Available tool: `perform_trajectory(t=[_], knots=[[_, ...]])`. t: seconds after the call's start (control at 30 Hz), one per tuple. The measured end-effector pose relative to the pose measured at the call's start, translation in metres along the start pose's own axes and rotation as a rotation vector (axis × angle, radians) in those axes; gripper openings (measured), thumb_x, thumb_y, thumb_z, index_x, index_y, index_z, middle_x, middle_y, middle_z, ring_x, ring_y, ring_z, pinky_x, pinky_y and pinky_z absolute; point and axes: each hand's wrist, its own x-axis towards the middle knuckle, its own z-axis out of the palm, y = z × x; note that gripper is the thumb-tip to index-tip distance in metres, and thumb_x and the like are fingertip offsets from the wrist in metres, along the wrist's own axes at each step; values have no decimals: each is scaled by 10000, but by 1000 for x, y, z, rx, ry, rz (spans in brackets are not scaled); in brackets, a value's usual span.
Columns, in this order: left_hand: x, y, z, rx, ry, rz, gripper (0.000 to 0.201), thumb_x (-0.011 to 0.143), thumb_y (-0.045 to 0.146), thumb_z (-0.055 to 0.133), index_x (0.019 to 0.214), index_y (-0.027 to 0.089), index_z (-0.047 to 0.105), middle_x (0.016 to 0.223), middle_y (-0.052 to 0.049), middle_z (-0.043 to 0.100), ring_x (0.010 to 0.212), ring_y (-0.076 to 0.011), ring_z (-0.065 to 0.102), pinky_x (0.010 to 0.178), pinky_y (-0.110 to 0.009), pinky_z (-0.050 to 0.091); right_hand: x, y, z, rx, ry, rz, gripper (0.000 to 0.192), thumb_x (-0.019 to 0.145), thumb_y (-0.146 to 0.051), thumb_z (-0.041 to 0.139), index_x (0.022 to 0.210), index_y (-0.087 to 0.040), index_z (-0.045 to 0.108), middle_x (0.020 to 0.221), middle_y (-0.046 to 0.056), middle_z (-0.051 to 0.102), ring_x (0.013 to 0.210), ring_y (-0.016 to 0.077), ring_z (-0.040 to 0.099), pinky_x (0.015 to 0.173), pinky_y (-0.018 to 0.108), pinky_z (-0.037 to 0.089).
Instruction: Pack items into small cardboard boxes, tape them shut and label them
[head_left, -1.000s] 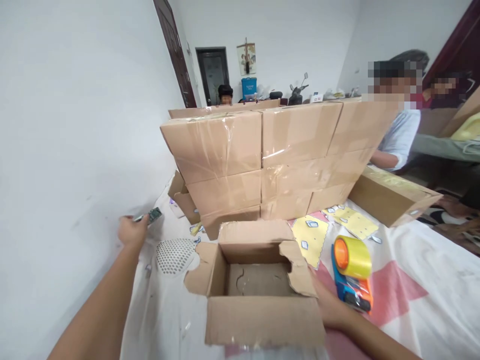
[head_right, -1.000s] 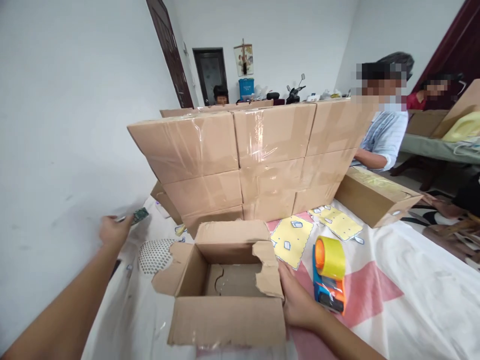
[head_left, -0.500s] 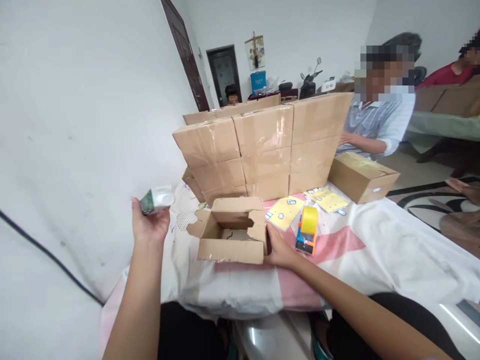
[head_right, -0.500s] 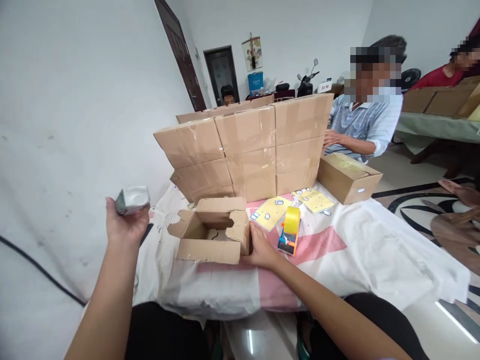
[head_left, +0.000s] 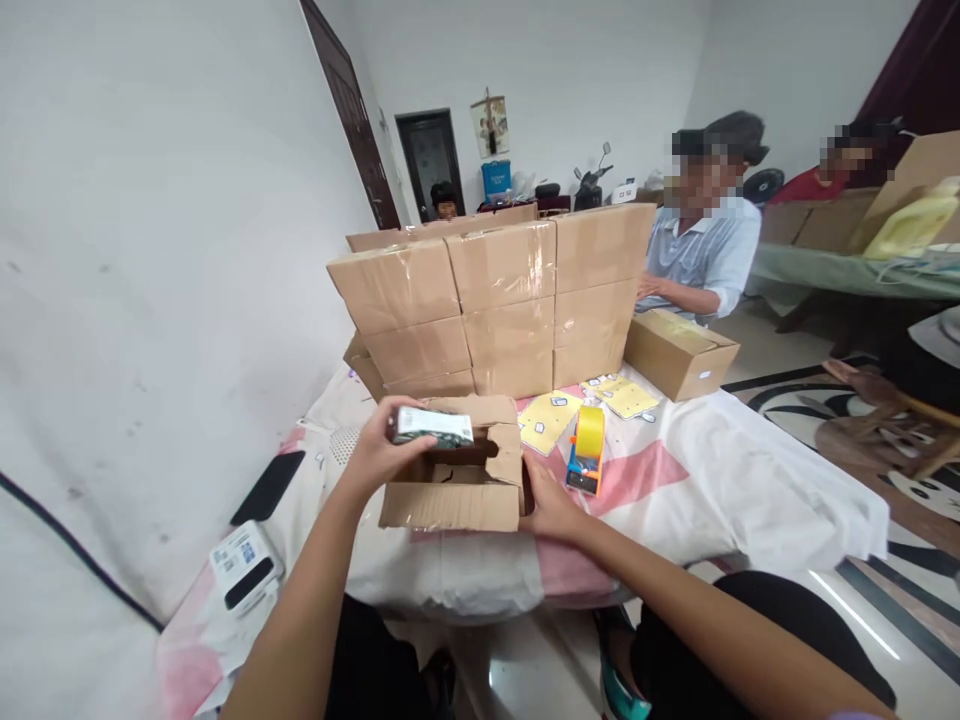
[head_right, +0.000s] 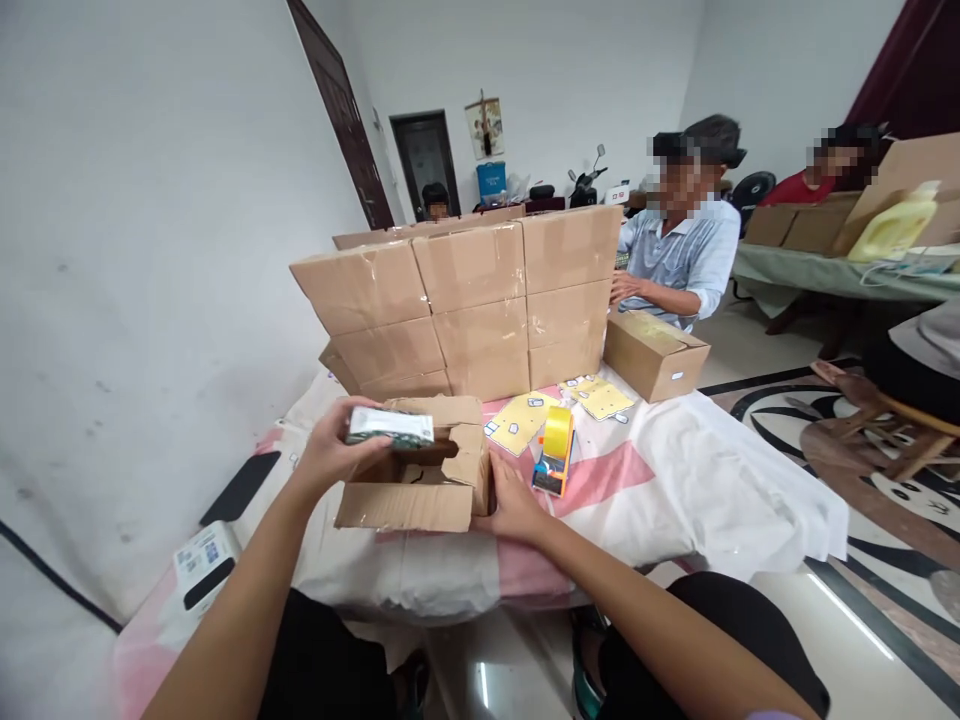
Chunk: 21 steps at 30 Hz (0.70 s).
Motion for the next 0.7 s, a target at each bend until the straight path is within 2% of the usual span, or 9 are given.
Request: perform_trajectory(t=[0.03,0.1,0.17,0.27,0.33,0.47,0.57,0.63,0.7], knots=[[-3,-1,3,152,-151,22,495,690,364,872,1091,224,617,1063,-42,670,909,-202,646,763,-303,525,0,0,1,-19,-16,12,1254,600,-452,905,1600,-156,209,1579,253,400,1430,452,414,1159,597,353],[-5,-3,12,332,-364,15,432,754,381,812,1102,234,602,1038,-29,667,874,-205,627,737,-309,490,1,1,1,-42,-45,26,1252,606,-430,892,1606,-154,190,1587,253,386,1434,451,407,1159,599,348],[-4,-6,20,417,-495,-11,397,761,365,788,1080,240,586,1031,-20,673,879,-215,623,736,-315,475,3,1,1,-46,-52,19,1249,611,-396,876,1614,-170,166,1596,243,375,1440,447,402,1162,593,347],[-4,-16,24,463,-615,-62,352,728,344,785,996,243,581,1011,-21,688,891,-237,636,722,-320,471,3,-5,-1,-33,-45,1,1229,614,-359,861,1614,-194,166,1582,215,400,1441,428,407,1172,561,354],[-8,-24,21,537,-626,-71,327,711,345,784,968,255,602,1008,-34,698,908,-262,646,719,-333,467,3,-11,-4,-13,-40,-7,1186,621,-341,857,1601,-209,202,1556,189,435,1423,408,433,1166,533,379],[-24,-38,14,794,-573,-69,338,668,265,776,986,283,663,1081,-74,721,994,-328,659,766,-385,472,0,-25,-7,61,-50,-30,1089,666,-390,856,1571,-237,270,1534,162,459,1401,396,461,1156,520,413],[-32,-40,14,957,-593,-45,297,637,153,737,908,265,694,977,-103,741,991,-362,659,858,-464,464,-3,-27,-7,69,-53,-17,1096,683,-479,863,1575,-257,265,1524,158,465,1383,406,471,1141,542,429],[-34,-40,15,944,-614,5,292,649,126,715,907,262,713,958,-106,747,1033,-368,648,924,-496,450,-4,-25,-6,51,-63,-19,1139,694,-500,863,1599,-268,211,1531,160,457,1379,408,473,1143,555,428],[-34,-40,13,861,-602,33,340,682,160,719,1002,275,729,1056,-94,748,1098,-365,635,942,-484,464,-5,-22,-5,40,-79,-28,1179,704,-522,860,1618,-269,160,1543,169,442,1385,414,465,1154,568,416]])
